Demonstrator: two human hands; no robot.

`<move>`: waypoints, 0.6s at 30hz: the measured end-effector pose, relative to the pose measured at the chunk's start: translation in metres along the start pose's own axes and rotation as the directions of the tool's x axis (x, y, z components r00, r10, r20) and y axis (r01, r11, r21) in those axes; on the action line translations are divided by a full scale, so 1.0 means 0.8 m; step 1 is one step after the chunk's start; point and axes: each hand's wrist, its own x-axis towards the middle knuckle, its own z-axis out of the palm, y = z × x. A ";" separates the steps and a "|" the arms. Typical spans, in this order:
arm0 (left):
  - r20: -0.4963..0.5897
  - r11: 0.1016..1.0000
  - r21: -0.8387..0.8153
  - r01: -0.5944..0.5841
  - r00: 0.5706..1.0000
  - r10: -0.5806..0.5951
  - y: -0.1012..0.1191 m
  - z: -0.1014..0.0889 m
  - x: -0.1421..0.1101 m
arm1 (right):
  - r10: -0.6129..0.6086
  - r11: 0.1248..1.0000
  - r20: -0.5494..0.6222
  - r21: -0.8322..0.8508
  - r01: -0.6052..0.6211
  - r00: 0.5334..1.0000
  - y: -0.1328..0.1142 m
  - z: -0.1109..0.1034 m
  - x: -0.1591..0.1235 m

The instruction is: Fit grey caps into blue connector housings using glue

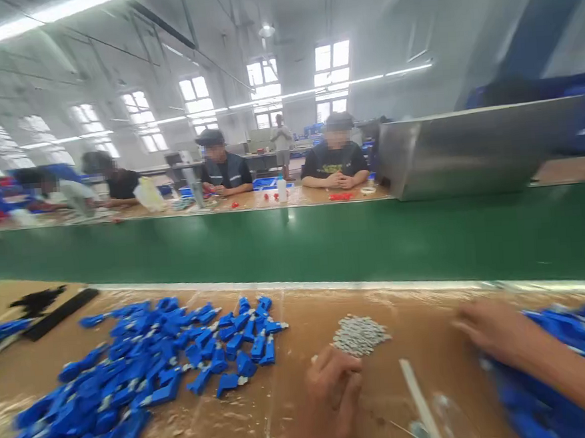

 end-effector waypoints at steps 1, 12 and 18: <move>0.012 1.000 0.005 0.012 1.000 -0.012 0.000 -0.004 0.001 | 0.004 0.999 0.078 -0.035 -0.002 0.997 -0.002 -0.010 -0.006; 0.056 0.994 -0.085 0.069 0.996 -0.065 -0.011 -0.007 0.006 | 0.144 0.959 0.164 -0.266 -0.097 0.976 -0.025 -0.022 -0.081; -0.005 0.964 -0.192 0.185 0.982 -0.190 -0.011 0.002 0.002 | -0.042 0.981 0.108 -0.184 0.062 0.993 -0.026 -0.014 -0.062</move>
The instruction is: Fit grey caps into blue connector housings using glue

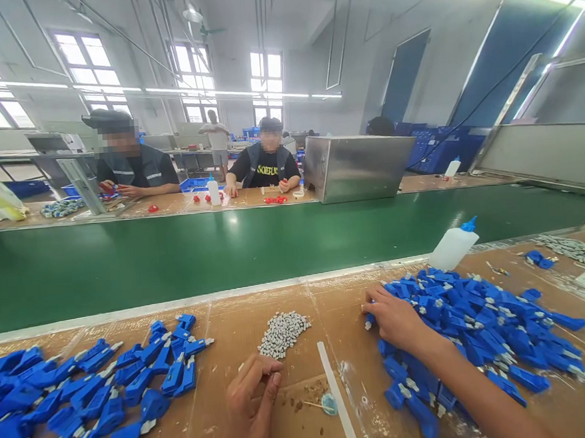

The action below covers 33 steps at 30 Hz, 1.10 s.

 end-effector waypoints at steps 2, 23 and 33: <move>0.034 1.000 0.000 -0.001 0.999 0.001 0.000 -0.004 0.001 | -0.035 0.998 -0.047 0.053 0.037 0.998 -0.001 -0.003 0.002; 0.108 0.633 -0.631 0.449 0.858 -0.502 0.013 0.009 0.013 | -0.042 0.592 0.057 0.806 -0.021 0.997 -0.188 0.046 -0.138; 0.142 0.632 -0.654 0.417 0.888 -0.438 0.014 0.010 0.004 | -0.132 0.632 -0.032 0.767 0.109 0.991 -0.196 0.065 -0.146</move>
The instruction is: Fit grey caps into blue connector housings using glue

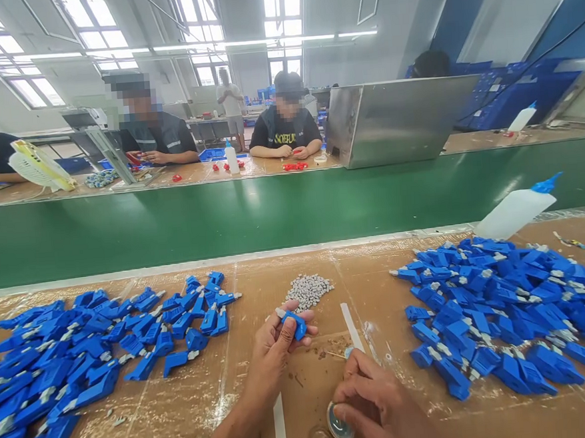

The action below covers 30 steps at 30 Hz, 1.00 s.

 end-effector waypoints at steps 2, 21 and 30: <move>0.012 1.000 -0.004 0.006 1.000 -0.006 -0.001 -0.002 0.001 | -0.042 0.997 0.017 -0.064 0.043 0.999 -0.006 -0.008 -0.003; 0.185 0.907 -0.205 0.367 0.925 -0.332 -0.019 -0.008 0.003 | 0.096 0.976 -0.071 0.205 -0.080 0.993 -0.030 -0.052 0.031; 0.317 0.869 -0.322 0.376 0.907 -0.276 -0.094 -0.027 0.018 | -0.238 0.971 -0.300 -0.101 0.217 0.924 -0.036 -0.035 0.077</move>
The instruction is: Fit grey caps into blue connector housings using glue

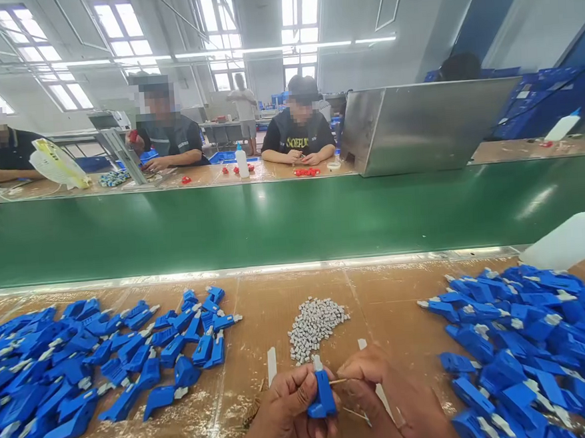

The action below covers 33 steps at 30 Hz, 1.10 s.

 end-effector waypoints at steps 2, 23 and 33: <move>0.020 1.000 -0.012 -0.003 1.000 0.003 -0.006 -0.005 0.002 | -0.036 0.997 -0.012 -0.063 0.035 0.999 0.001 0.001 0.002; -0.003 0.996 0.036 0.087 0.996 -0.086 0.031 0.029 -0.019 | -0.019 1.000 0.104 0.017 0.017 0.994 0.009 0.011 -0.002; 0.013 0.996 0.020 0.091 0.996 -0.091 0.038 0.036 -0.021 | -0.122 0.992 -0.023 -0.013 0.122 0.992 0.002 0.016 -0.004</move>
